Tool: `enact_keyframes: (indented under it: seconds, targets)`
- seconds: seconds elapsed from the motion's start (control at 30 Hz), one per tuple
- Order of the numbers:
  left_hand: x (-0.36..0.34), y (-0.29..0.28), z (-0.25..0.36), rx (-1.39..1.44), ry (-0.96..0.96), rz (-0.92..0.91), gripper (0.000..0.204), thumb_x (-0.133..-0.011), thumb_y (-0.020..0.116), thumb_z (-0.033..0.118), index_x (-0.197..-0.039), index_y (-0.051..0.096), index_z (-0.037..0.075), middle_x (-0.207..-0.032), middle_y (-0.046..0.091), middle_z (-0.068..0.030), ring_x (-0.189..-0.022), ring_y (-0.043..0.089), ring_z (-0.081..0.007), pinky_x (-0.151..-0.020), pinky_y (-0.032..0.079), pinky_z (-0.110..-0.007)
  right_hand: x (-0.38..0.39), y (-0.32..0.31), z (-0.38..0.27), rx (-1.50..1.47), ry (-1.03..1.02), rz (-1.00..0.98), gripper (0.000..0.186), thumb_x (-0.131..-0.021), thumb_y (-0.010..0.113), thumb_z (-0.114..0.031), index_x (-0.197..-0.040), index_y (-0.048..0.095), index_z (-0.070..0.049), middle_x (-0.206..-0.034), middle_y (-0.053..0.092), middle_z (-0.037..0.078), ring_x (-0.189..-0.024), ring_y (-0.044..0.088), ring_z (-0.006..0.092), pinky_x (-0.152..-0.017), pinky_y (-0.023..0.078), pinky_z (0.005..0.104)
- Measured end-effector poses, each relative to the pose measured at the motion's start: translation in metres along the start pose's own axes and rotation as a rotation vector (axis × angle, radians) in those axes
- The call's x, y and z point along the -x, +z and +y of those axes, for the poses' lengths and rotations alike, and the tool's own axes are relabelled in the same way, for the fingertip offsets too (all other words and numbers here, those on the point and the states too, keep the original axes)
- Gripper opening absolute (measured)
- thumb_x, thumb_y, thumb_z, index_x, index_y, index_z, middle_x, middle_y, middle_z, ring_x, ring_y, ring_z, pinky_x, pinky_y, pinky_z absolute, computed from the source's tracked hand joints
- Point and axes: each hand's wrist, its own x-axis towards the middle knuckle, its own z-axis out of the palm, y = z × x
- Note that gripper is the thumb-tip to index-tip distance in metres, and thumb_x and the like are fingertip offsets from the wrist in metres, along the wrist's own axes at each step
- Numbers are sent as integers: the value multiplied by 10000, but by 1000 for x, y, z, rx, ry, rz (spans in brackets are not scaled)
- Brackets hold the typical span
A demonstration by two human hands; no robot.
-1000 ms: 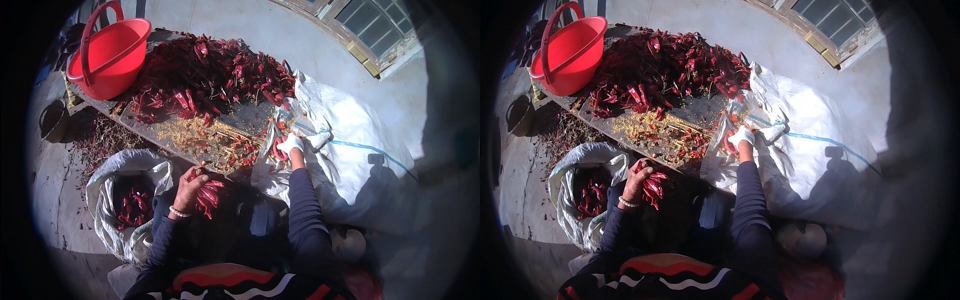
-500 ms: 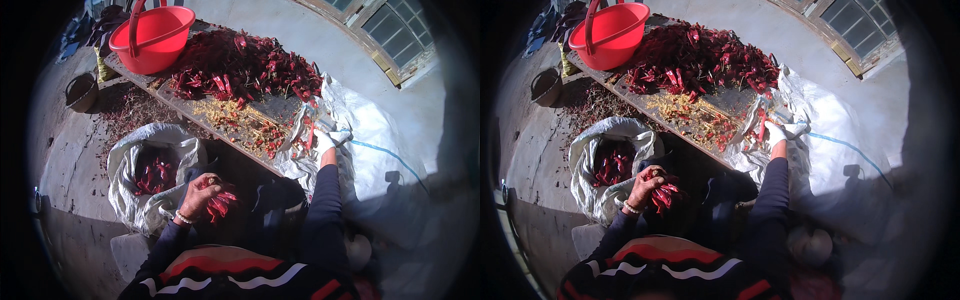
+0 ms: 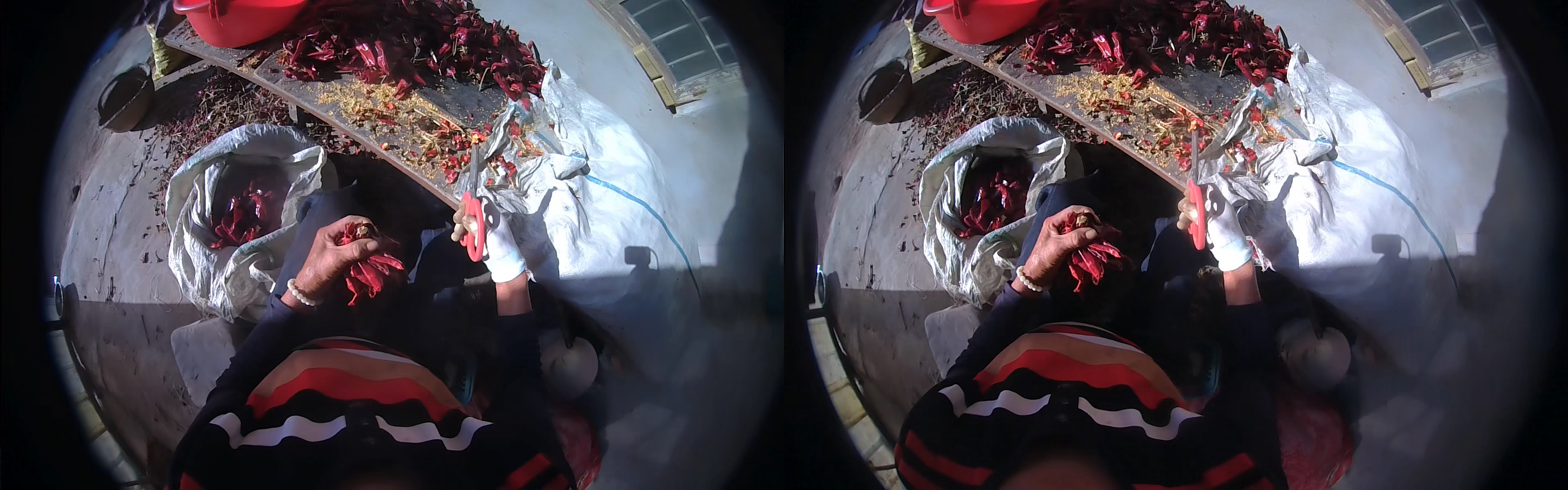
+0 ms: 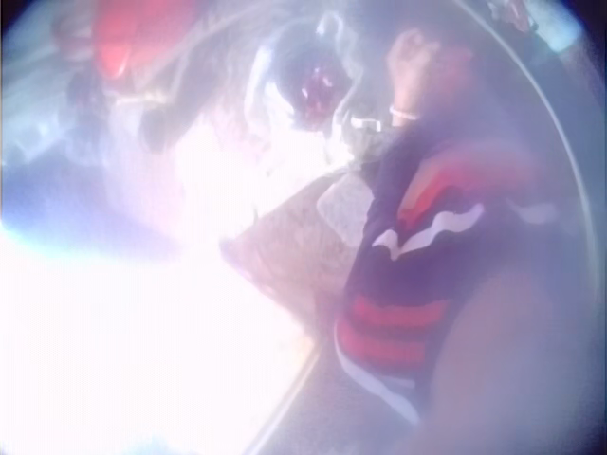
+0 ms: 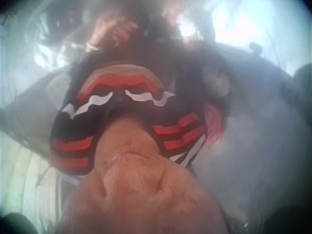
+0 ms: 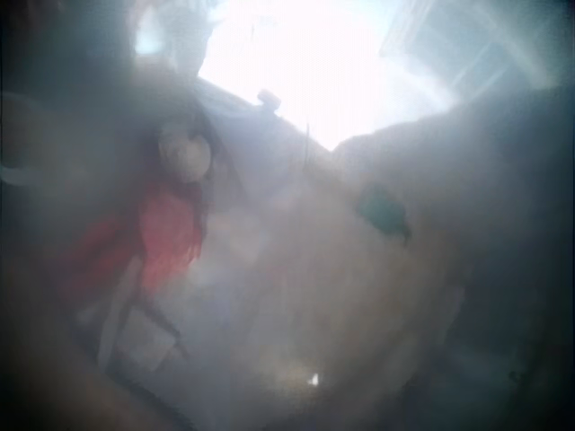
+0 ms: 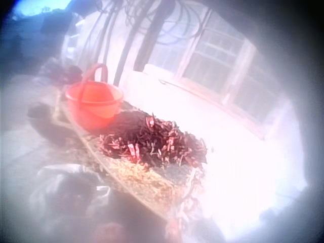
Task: The person removes stems from dried red chili peppers using scissors and hands. They pick peppers from a pile, cut or pull off the stems, and place the de-stemmed peppers into a white sack while discarding stems onto the table.
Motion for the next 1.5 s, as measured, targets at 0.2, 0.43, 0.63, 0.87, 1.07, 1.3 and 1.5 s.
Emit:
enact_keyframes:
  seconds: [0.2,0.43,0.63,0.87,1.07,1.3,1.5]
  targets:
    - [2,5,-8,56,-23,-54,301,-888,762,104,-1134,627,-2,-1012,695,-51,-950,678,-150,-874,547,-299,34,37,34,-371,117,-83,281,-947,691,-76,-1189,553,-39,-1007,620,58,-758,629,111,-678,541,258]
    - [8,10,0,43,-34,-66,265,-887,742,40,-1117,620,-12,-992,707,-76,-1024,712,-224,-920,561,-340,54,65,26,528,-97,56,354,-867,812,-137,-1050,551,19,-943,701,123,-885,696,130,-776,555,311]
    - [3,4,-10,-76,-23,-92,204,-876,753,23,-1050,647,15,-922,666,7,-900,640,-98,-837,515,-261,74,84,12,718,-47,-80,481,-804,879,-262,-1045,571,19,-962,718,183,-894,741,242,-745,569,356]
    - [3,6,-9,-131,17,-2,252,-847,783,54,-1064,662,12,-880,626,39,-850,577,-61,-795,481,-238,89,84,-10,984,-240,29,662,-668,943,-299,-1149,606,6,-888,673,100,-670,650,169,-636,541,306]
    - [2,-3,-22,-185,37,-43,333,-806,787,84,-1098,655,-5,-929,632,17,-884,585,-75,-815,492,-253,84,85,-9,1098,-379,19,548,-709,893,-270,-1119,631,-17,-981,691,127,-867,702,294,-711,574,382]
    - [1,-8,-23,-409,42,-90,402,-820,810,198,-1121,642,-9,-964,667,-1,-908,602,-80,-837,502,-252,85,77,-4,1182,-465,45,440,-763,831,-324,-1052,641,-52,-956,674,136,-871,677,349,-754,561,432]
    - [3,-5,-19,-142,-28,-104,381,-798,816,164,-1092,657,-20,-947,651,-7,-886,589,-83,-814,497,-257,88,77,-3,1253,-536,36,446,-762,828,-342,-1038,641,-46,-941,660,144,-850,666,349,-755,553,416]
